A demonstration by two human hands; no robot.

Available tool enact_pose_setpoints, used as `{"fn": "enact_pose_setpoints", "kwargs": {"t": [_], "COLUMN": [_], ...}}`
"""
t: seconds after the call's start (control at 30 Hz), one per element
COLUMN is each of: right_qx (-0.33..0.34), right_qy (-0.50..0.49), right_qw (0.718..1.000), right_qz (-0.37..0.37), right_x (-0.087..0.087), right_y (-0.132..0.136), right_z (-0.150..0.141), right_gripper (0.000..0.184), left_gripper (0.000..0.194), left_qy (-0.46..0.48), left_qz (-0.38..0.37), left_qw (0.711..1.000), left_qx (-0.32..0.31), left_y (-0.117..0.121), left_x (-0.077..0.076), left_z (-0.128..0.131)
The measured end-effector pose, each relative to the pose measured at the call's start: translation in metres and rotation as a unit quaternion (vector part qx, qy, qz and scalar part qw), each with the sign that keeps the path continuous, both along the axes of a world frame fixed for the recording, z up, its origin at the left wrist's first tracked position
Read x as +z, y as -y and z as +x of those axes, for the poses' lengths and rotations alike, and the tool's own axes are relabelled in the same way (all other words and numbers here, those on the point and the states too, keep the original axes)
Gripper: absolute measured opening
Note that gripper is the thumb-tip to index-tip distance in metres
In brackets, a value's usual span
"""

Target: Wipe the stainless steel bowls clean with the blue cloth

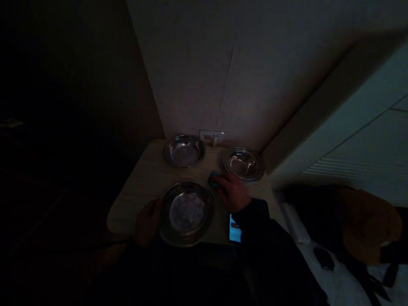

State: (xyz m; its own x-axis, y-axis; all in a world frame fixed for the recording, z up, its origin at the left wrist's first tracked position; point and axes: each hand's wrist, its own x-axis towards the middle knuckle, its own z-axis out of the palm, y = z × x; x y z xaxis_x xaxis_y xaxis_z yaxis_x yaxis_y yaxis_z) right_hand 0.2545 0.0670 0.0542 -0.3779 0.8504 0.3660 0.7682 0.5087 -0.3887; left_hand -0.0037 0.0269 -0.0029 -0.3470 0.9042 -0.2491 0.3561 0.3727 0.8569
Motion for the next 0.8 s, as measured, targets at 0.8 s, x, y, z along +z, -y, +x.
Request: {"fn": "enact_pose_setpoints", "kwargs": {"t": [0.8], "right_qx": [0.007], "right_qy": [0.073], "right_qw": [0.981], "right_qz": [-0.181], "right_x": [-0.031], "right_y": [-0.037], "right_z": [-0.045], "right_gripper": [0.025], "left_gripper": [0.037], "left_qy": [-0.097], "left_qz": [0.044], "left_qw": [0.994], "left_qx": [-0.031], "left_y": [-0.003], "left_x": [-0.007], "left_z": [0.002]}}
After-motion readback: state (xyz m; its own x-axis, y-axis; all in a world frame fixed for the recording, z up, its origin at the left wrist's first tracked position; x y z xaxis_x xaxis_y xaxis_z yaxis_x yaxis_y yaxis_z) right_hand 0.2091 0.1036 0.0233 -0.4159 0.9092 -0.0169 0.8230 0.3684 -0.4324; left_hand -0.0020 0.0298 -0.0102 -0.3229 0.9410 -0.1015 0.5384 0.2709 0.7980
